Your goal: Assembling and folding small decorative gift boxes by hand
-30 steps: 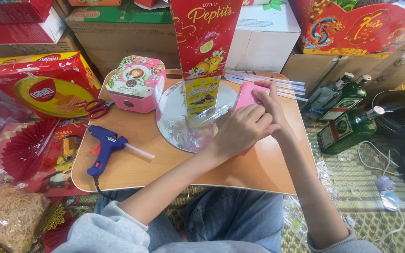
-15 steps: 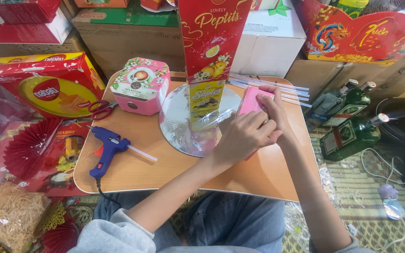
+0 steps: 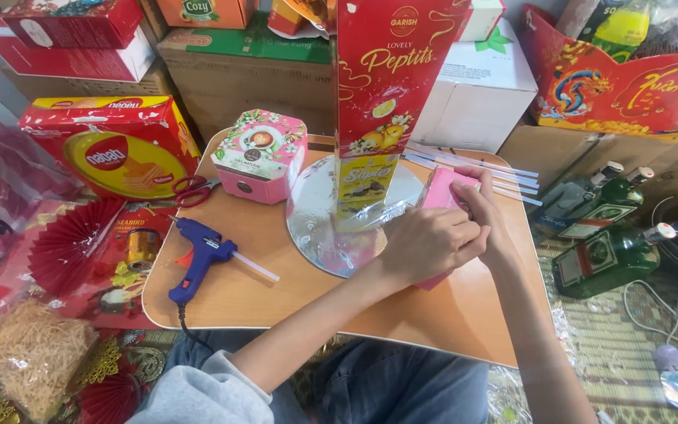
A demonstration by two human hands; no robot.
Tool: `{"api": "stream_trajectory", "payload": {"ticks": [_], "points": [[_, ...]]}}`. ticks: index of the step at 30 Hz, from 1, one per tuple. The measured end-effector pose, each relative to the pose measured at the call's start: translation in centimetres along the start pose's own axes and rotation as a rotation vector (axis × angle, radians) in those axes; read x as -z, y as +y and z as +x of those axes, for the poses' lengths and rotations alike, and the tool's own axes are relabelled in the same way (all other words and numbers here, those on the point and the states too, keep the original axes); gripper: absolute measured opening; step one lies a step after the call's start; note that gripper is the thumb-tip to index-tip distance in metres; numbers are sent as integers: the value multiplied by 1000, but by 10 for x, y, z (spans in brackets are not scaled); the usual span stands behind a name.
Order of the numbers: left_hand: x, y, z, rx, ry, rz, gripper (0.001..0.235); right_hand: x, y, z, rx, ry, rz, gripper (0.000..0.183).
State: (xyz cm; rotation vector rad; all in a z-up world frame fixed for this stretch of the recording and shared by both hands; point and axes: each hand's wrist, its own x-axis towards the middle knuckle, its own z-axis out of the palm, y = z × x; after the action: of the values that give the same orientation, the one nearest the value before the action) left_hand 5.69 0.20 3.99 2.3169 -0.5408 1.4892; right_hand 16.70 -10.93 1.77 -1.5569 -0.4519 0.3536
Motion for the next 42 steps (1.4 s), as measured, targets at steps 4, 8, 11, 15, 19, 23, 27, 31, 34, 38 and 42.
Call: {"api": "stream_trajectory", "payload": {"ticks": [4,8,11,15,19,23,27,31,34,38,42], "points": [[12,3,2,-8,-28,-54,33,-7,-4,-4,14,20,42,38],[32,4,-2,79,-127,-149,24,-14,-19,-14,27,58,22,40],[45,5,-8,104,-186,-152,19,-16,-21,-17,35,71,13,39],[41,-8,-14,97,-316,-130,15,-20,-21,-17,54,68,1,42],[50,2,-2,-3,-384,20,17,-19,-21,-18,55,84,10,42],[42,1,-2,-99,-504,150,33,-18,-20,-17,50,91,24,41],[51,-4,8,-55,-505,43,19,-12,-7,-9,71,113,42,40],[56,-9,1,-12,-465,-24,15,-17,-11,-13,69,114,42,41],[68,-2,5,-39,-428,7,11,-17,-10,-12,68,118,60,41],[73,1,7,-27,-438,-42,10,-16,-6,-9,82,118,46,43],[77,15,5,-10,-449,-36,9,-17,-4,-8,85,130,46,44]]}}
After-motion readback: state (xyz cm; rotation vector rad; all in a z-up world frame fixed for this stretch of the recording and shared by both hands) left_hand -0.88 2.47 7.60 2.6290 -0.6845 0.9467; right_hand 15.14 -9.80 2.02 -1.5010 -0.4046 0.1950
